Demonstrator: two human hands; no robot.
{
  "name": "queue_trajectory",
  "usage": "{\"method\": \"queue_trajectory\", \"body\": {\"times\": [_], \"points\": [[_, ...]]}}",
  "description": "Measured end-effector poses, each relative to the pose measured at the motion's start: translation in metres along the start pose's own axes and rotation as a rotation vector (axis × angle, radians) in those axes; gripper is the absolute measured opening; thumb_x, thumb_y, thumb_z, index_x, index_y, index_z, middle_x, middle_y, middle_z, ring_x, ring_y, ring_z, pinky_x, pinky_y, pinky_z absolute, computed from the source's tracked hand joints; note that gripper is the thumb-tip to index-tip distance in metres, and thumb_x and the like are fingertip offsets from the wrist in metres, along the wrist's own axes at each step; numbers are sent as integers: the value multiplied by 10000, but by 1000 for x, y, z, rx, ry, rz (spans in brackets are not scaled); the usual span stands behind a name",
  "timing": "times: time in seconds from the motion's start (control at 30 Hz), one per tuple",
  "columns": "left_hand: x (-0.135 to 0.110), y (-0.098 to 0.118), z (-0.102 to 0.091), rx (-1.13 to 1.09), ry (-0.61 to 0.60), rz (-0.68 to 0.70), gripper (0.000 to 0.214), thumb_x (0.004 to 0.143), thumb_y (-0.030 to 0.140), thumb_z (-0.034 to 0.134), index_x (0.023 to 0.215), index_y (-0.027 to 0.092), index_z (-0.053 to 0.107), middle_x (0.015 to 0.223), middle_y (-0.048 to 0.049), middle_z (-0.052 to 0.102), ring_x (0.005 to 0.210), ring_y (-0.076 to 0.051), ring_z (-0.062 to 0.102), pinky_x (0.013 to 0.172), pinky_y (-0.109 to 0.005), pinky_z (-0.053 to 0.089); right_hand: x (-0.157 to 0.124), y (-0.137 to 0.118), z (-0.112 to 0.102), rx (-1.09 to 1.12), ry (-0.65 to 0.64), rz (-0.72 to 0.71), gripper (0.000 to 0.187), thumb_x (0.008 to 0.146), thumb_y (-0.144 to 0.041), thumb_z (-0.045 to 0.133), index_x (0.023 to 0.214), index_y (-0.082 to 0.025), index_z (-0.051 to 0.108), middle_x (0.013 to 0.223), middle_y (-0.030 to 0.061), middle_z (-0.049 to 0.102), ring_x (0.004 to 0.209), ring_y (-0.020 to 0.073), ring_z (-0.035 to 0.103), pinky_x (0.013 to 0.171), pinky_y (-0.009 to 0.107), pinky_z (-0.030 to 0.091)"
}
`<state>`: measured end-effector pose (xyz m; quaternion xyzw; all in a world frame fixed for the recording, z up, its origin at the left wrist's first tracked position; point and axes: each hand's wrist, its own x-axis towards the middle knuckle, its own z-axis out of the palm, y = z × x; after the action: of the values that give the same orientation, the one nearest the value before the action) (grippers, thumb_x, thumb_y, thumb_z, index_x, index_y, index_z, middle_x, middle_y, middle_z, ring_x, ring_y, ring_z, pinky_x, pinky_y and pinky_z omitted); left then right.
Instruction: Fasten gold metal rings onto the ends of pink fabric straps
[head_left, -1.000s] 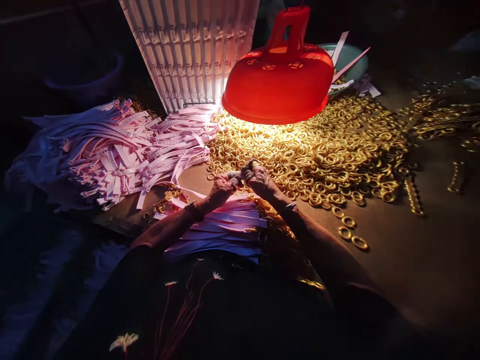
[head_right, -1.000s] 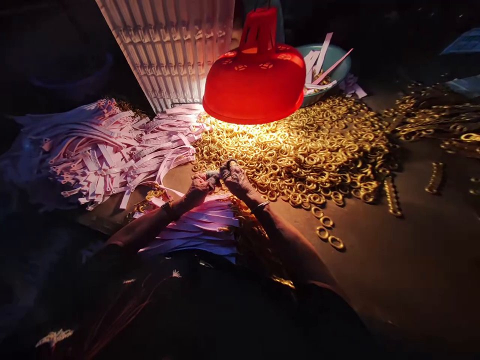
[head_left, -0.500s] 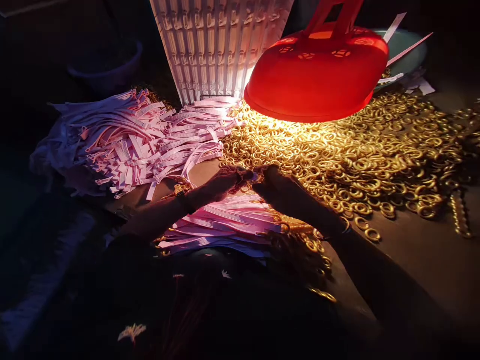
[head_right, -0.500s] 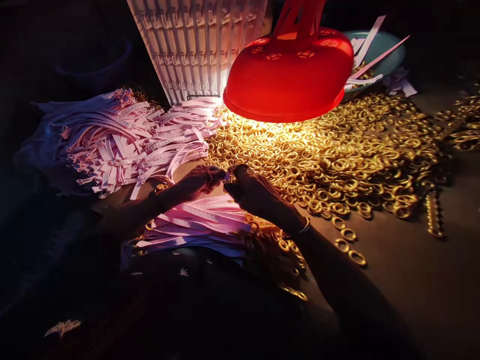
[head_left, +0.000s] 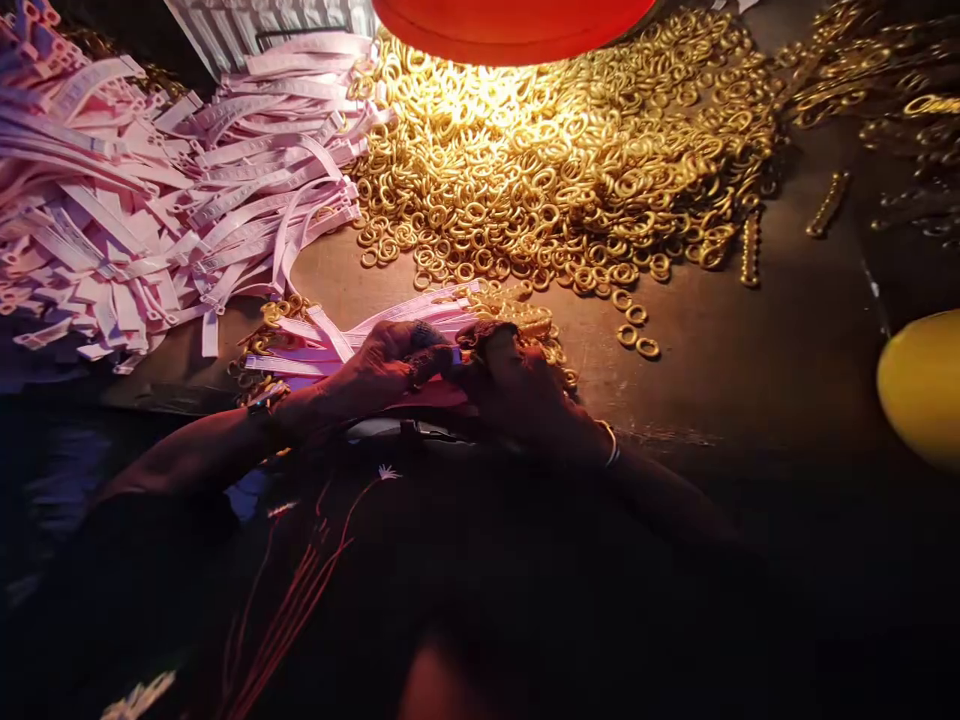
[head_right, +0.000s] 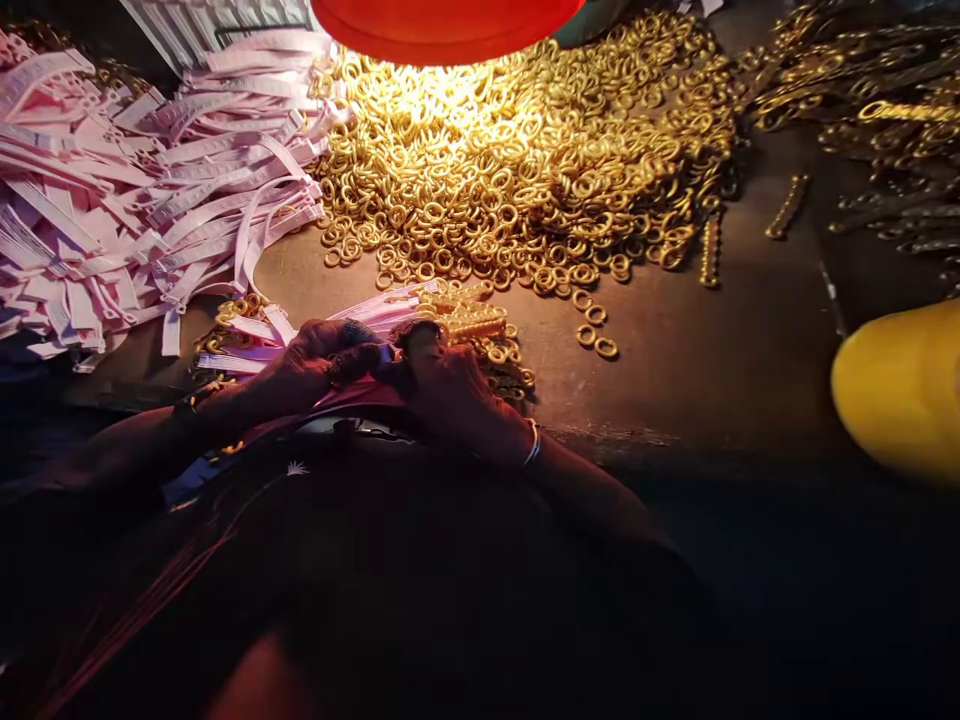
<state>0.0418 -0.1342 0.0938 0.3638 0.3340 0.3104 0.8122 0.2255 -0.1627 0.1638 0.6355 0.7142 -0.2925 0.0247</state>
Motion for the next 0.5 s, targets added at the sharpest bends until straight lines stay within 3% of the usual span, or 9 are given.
{"method": "queue_trajectory", "body": {"times": [0.2, 0.5], "points": [[-14, -1, 8, -85, 62, -35, 341, 757, 398, 889, 737, 134, 674, 637, 9, 600, 578, -79, 490, 548, -209, 395, 9, 3, 3, 280, -107, -122, 422, 950, -617, 546, 901, -216, 420, 855, 42, 615, 712, 137, 526, 645, 258, 399], [-9, -22, 6, -211, 59, -139, 364, 730, 386, 911, 705, 127, 656, 656, -10, 625, 616, -105, 577, 587, -213, 467, 21, 8, 14, 138, -345, -127, 148, 937, -331, 575, 962, -204, 503, 797, 29, 589, 675, 145, 500, 615, 267, 370]]}}
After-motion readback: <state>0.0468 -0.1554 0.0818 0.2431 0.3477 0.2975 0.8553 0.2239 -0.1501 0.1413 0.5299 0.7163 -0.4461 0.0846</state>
